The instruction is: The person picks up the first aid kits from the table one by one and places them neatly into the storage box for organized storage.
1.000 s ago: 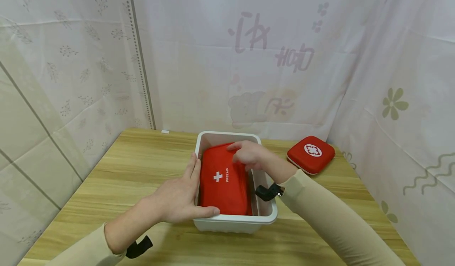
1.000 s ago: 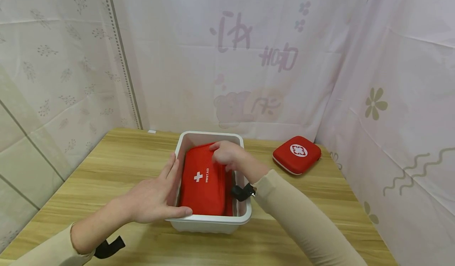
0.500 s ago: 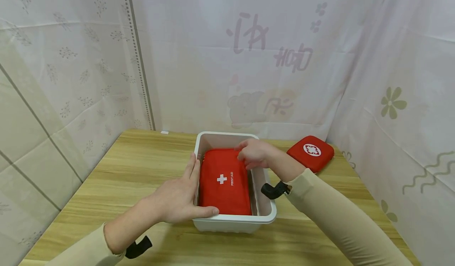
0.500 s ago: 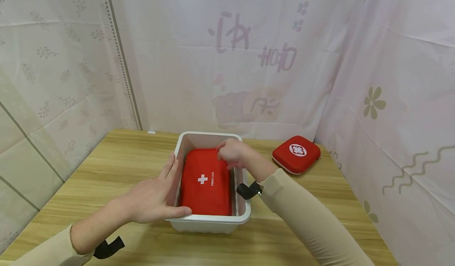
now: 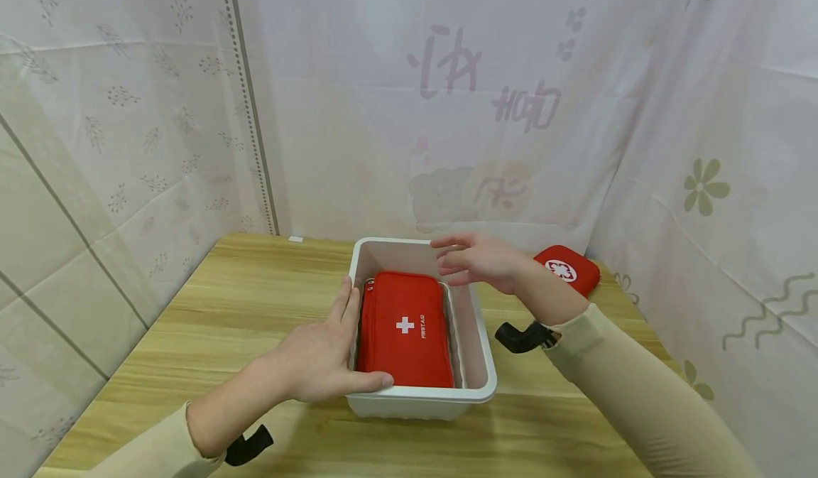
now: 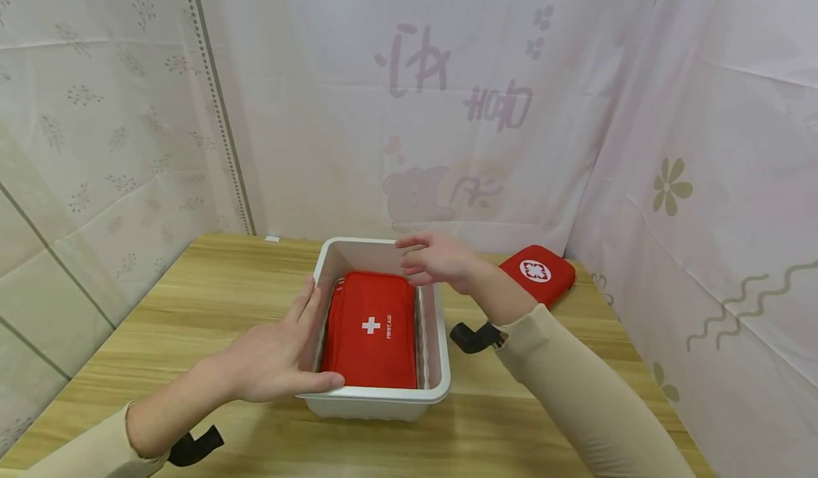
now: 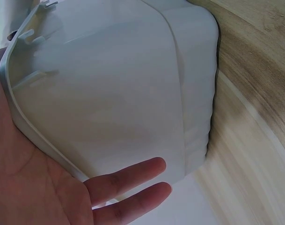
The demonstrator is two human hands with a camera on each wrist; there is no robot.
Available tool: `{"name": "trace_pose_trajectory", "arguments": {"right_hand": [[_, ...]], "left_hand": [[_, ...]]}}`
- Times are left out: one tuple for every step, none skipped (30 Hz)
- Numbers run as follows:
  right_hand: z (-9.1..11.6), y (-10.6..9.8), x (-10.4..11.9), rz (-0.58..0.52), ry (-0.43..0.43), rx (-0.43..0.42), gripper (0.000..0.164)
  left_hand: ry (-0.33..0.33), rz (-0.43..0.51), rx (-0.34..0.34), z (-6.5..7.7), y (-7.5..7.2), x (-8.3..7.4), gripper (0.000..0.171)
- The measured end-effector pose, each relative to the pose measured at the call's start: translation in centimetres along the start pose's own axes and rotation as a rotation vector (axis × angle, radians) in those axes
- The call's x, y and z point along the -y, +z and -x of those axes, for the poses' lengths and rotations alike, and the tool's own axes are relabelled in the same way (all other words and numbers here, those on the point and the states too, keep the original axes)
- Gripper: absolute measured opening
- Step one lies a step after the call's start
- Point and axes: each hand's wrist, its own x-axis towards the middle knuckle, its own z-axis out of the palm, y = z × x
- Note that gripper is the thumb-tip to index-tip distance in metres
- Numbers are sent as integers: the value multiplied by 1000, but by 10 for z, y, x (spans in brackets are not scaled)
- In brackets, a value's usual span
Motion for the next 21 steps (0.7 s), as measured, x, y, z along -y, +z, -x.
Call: {"name": "trace_pose_trajectory", "arguments": {"right_hand": [[2,-5,-1,2,-27,-13,57],[4,-9,-3,9,-54,-31,57],[6,-14,-5,13,-75,-50,56],[8,-18,-9,16,-93,-72,56],[10,-23,-13,15,-106,-98,55],[11,-28,-18,19,-115,-123,54],[13,-33,-23,19,-123,-145,54],[15,-37,-28,18,-130,-163,54],[17,-41,-33,22,-129,-180,53],[20,-45,-38,26,-129,-197,52],[22,-49,-43,31,-127,-212,52],[24,-53,-48,36,-129,-225,53],[27,-56,-52,38,-126,-238,53],[29,-59,-57,46,-124,-249,54],[31,-62,-61,52,-115,-265,54],[32,-66,-66,62,-110,-281,55],[33,-69,-71,69,-100,-299,55],[35,-73,-77,76,-88,-317,55],[36,-77,-83,88,-72,-335,55],[36,-81,-91,103,-59,-350,55],[36,-86,-98,110,-42,-366,55]], "left_hand": [[1,1,-2,0,0,0,142],[3,1,-2,0,0,0,142],[5,0,-4,0,0,0,142],[6,-1,-5,0,0,0,143],[8,-3,-6,0,0,0,143],[9,-4,-7,1,0,0,143],[9,-5,-9,1,1,0,143],[9,-7,-9,1,1,0,144],[8,-9,-9,1,1,0,144],[7,-10,-8,1,1,-1,144],[5,-11,-8,1,1,-1,145],[3,-11,-7,1,1,-1,145],[0,-12,-6,0,1,-1,145],[-2,-13,-4,0,1,-1,146],[-4,-15,-4,0,1,-1,146],[-6,-14,-3,0,1,-2,146],[-7,-15,-3,0,1,-2,145],[-8,-15,-3,-1,1,-2,145],[-9,-15,-2,-1,1,-2,145],[-9,-15,-1,-1,1,-2,145],[-10,-13,0,-1,1,-2,145]]}}
